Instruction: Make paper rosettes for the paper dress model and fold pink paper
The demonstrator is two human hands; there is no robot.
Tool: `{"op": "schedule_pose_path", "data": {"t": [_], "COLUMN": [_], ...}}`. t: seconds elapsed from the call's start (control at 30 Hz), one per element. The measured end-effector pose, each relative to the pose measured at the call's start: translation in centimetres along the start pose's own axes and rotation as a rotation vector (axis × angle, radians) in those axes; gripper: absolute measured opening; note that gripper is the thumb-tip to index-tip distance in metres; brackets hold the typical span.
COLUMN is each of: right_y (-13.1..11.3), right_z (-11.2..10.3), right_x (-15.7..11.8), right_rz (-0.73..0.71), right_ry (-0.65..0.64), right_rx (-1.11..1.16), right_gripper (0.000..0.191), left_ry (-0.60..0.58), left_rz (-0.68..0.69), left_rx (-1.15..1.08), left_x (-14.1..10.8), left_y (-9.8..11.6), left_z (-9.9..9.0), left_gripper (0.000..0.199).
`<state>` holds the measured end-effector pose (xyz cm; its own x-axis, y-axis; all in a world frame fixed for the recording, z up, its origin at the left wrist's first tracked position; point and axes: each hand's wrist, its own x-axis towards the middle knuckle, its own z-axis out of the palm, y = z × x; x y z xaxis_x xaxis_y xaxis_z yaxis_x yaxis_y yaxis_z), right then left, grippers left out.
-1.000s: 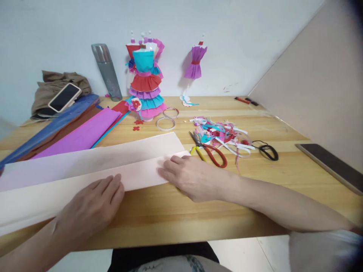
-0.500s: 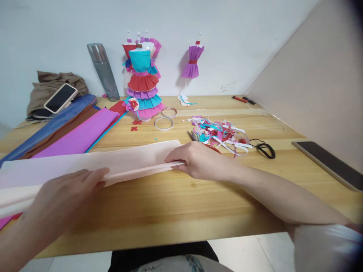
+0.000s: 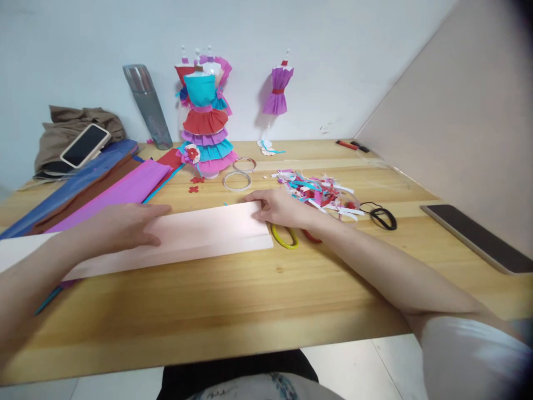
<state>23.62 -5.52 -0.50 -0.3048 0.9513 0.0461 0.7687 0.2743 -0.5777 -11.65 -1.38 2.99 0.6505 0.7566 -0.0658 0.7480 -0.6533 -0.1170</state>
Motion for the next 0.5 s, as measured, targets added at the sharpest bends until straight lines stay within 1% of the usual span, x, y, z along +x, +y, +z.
{"op": "schedule_pose_path", "data": {"t": [0.03,0.1,0.17,0.27,0.37,0.43,0.5], "right_y": [-0.1,-0.4,-0.6,-0.7,-0.6,-0.6,-0.5], "right_z": [-0.2,-0.7,-1.1,-1.1,-0.5,0.1,0.7], "right_x": [-0.1,-0.3,-0.4,-0.5,-0.5,-0.4,-0.2], "right_rz": [-0.002,0.001,-0.009,-0.085,-0.167,-0.134,-0.071], "right_ry": [0.005,0.034,0.042,-0.011,-0.044,-0.046,-0.039], "right_rx": [-0.036,-0.095,-0.127,-0.164,-0.250,-0.284,-0.298], "right_gripper": [0.047,0.044,0.043,0.041,0.039,0.040,0.040], "left_ry": [-0.100,-0.161,-0.168,-0.138,-0.108,-0.084,-0.018], "left_rz": [0.012,0.062,0.135,0.191,0.216,0.265,0.304], "left_rx": [-0.006,-0.034,-0.087,-0.114,-0.105,-0.109,-0.088], "left_x": [0.3,0.8,1.3,2.0,2.1,1.8,1.5], "left_y": [0.8,2.5,4.1,6.1,7.8,9.0,10.0], "left_z": [0.0,0.0,0.0,0.1,0.4,0.8,1.4], "left_gripper": [0.051,0.055,0.049,0.031,0.023,0.018,0.019]}}
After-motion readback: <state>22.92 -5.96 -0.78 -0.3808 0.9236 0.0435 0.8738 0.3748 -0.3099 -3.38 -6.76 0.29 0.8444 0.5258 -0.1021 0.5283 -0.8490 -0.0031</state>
